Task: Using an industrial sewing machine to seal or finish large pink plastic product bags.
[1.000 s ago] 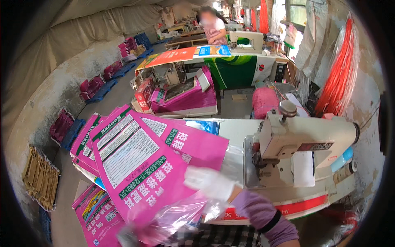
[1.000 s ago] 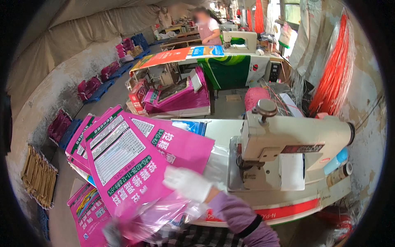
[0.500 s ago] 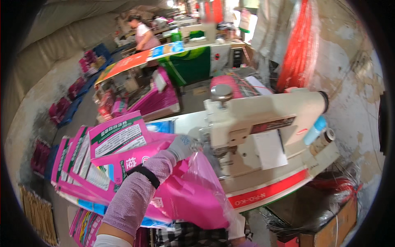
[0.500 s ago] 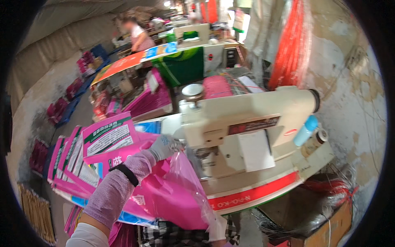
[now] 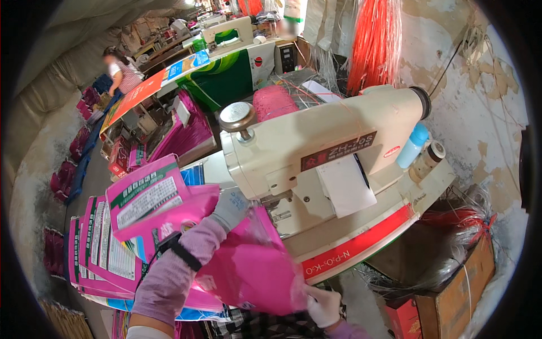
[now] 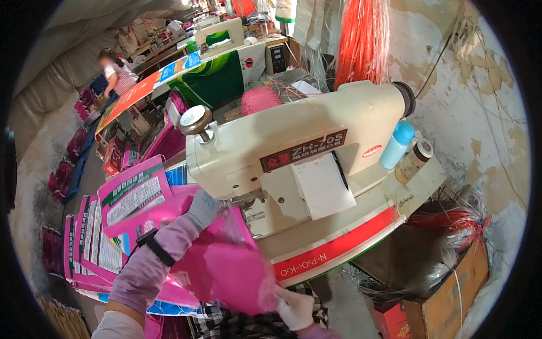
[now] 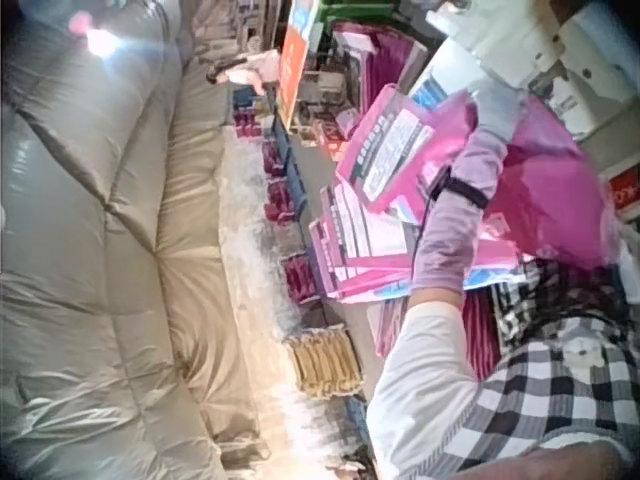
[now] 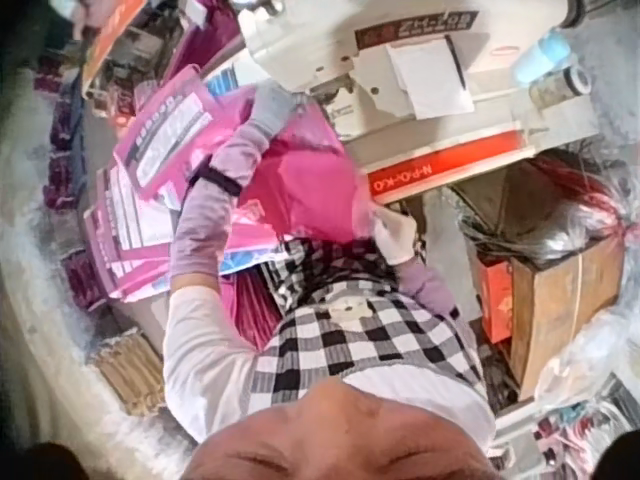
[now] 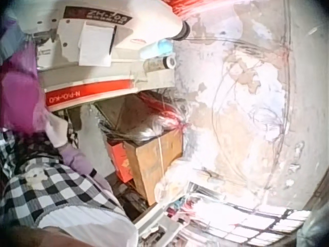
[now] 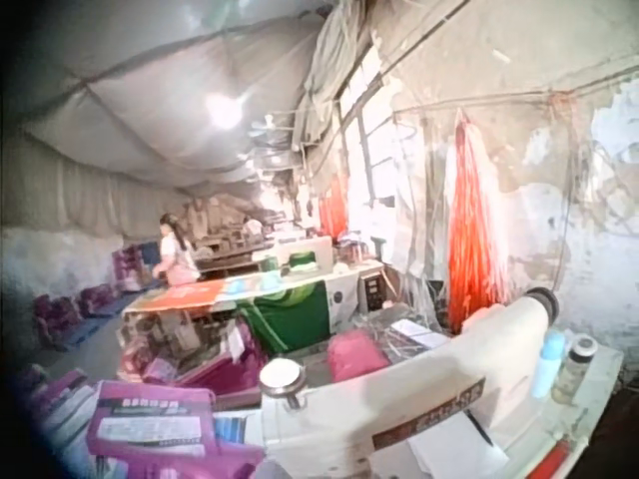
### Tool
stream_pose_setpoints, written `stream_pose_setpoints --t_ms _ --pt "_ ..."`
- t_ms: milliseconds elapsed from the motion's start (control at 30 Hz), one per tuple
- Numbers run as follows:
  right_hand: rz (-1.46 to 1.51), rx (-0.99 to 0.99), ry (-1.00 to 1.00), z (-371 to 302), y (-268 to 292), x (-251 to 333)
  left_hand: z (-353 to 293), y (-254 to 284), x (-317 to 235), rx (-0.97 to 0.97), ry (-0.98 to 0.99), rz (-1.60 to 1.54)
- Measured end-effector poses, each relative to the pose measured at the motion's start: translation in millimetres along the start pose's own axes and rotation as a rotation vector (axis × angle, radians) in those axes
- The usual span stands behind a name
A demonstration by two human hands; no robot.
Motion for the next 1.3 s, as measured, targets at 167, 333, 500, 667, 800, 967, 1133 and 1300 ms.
stream_pose_setpoints --t_ms 167,333,500,667,800,967,1133,1300 --pt "-0.333 0.164 0.303 63 -80 40 -94 -109 -77 0.687 -0.078 1.214" --pt "-0.551 0.086 0.347 115 -115 16 -161 -27 -128 0.41 -0.015 0.849" --pt "0.456 0.103 -0.029 18 -165 26 -226 -58 -101 0.573 0.369 0.274" --pt "1.437 0.359 -0.857 -2 -161 22 -243 -68 -61 -0.034 0.649 -0.647" --pt "1.096 0.255 -0.687 19 -163 13 -215 -69 -88 0.124 0.686 -0.015" --pt "1.094 0.189 -0.721 -17 -208 -23 -151 -74 -204 -0.103 -0.704 1.09" --pt "0.568 0.253 -0.344 -51 -133 12 -194 -127 -146 0.89 -0.35 0.964" --pt "0.33 0.195 -0.095 -17 -63 47 -212 -122 -182 0.561 -0.267 0.813"
Point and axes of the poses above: each hand's wrist, its own z-axis towards the middle knuckle, its own y-axis out of the back of the hand, x = y × z, the point moved 10 cm from there along z, towards the middle knuckle, and after that the axes turned 6 degrees about -x, right-handed, at the moved point
